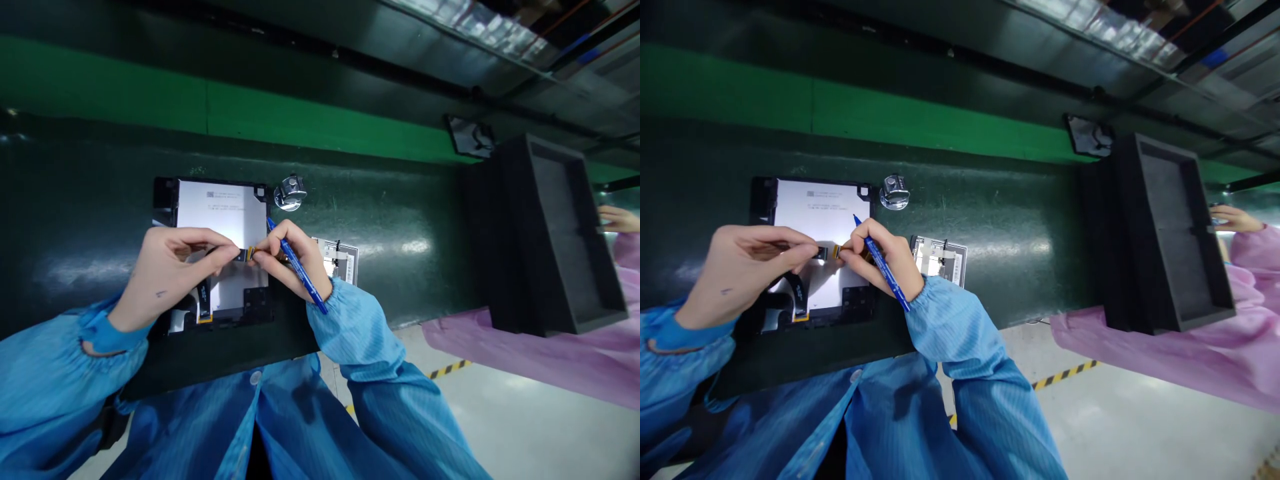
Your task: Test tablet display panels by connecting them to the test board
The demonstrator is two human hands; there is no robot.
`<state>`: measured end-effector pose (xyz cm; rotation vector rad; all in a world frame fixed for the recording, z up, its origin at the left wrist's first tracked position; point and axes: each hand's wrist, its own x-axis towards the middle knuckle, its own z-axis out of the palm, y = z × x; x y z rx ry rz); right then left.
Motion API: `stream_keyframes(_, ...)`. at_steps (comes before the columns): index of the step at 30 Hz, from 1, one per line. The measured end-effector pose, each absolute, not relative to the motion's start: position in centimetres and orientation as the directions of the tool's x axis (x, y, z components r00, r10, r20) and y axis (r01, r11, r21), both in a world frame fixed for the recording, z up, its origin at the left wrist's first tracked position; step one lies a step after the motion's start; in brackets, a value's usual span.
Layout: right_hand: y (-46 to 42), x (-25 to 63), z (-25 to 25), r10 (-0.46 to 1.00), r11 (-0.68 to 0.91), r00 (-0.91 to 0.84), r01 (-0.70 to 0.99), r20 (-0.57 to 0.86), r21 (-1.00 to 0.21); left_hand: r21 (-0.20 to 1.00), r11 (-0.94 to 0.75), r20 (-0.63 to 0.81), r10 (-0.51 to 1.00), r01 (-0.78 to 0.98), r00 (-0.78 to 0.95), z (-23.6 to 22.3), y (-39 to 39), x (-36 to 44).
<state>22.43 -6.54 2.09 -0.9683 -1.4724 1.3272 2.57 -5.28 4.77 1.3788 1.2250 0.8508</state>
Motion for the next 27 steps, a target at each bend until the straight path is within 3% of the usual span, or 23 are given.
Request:
stream_keyframes(4,-6.63,22.47,2.10,0.945,0.111,-0.307,-0.019,0.112,-0.994,0.935,-0.058,-0.019,0.977,0.350,0.213,4.23,-5.67,3.29)
stream_keyframes(27,-6.61,22.69,1.38,0.941,0.108,-0.329,0.054,0.084,-0.993,0.876,-0.126,0.015,0.972,0.465,0.235,3.86,-6.23,3.70)
